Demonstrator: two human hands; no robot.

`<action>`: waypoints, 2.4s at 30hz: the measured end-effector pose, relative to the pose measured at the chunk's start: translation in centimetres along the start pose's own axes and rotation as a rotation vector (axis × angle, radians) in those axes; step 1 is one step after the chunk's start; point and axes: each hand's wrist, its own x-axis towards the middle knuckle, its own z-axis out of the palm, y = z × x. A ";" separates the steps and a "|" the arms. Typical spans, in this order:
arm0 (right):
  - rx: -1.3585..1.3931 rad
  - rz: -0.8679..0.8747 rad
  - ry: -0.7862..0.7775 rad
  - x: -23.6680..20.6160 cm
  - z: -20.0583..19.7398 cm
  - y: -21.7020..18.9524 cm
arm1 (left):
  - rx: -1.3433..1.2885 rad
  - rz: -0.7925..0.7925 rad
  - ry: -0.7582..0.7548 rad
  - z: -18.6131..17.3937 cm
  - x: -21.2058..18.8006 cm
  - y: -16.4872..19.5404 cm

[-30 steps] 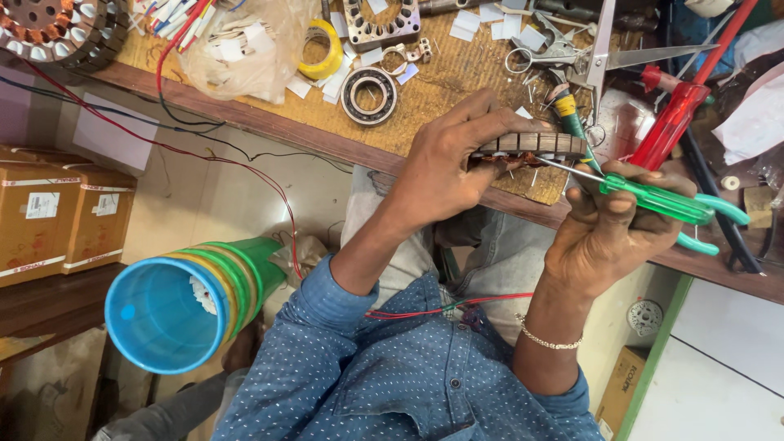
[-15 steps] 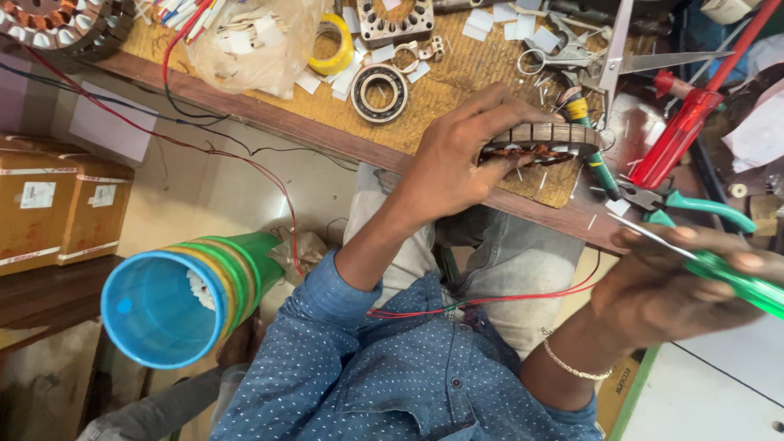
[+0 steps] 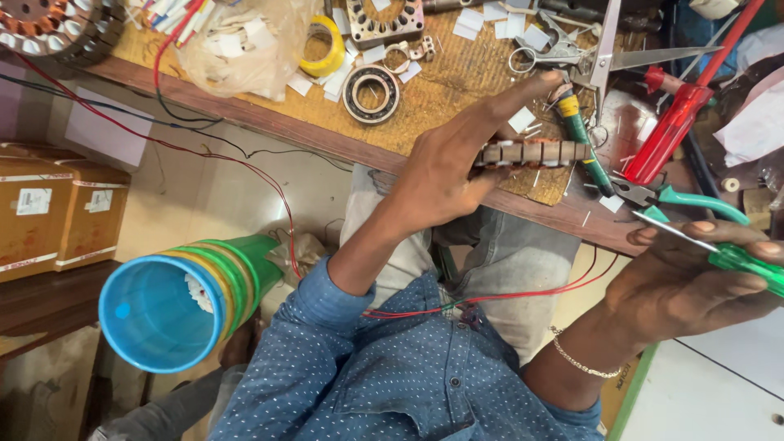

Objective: The person uses a green-handled screwdriver to adjust copper windings on a circular stator component. They rotate the stator to access different sections and continue to press and align the windings with the tool.

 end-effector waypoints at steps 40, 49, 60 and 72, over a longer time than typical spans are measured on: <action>-0.047 0.024 -0.147 -6.2 -5.7 -1.1 | 0.388 0.508 -0.016 5.7 -10.0 -2.9; -0.209 -0.039 -0.042 -6.9 -2.5 -1.7 | 0.392 0.505 -0.001 5.2 -9.7 -2.6; -0.017 0.004 -0.091 -6.5 -4.2 -2.0 | 0.405 0.487 -0.013 5.5 -9.9 -2.6; -0.097 -0.219 0.005 -6.1 -6.6 -1.3 | 0.355 0.448 -0.039 4.5 -9.6 -1.9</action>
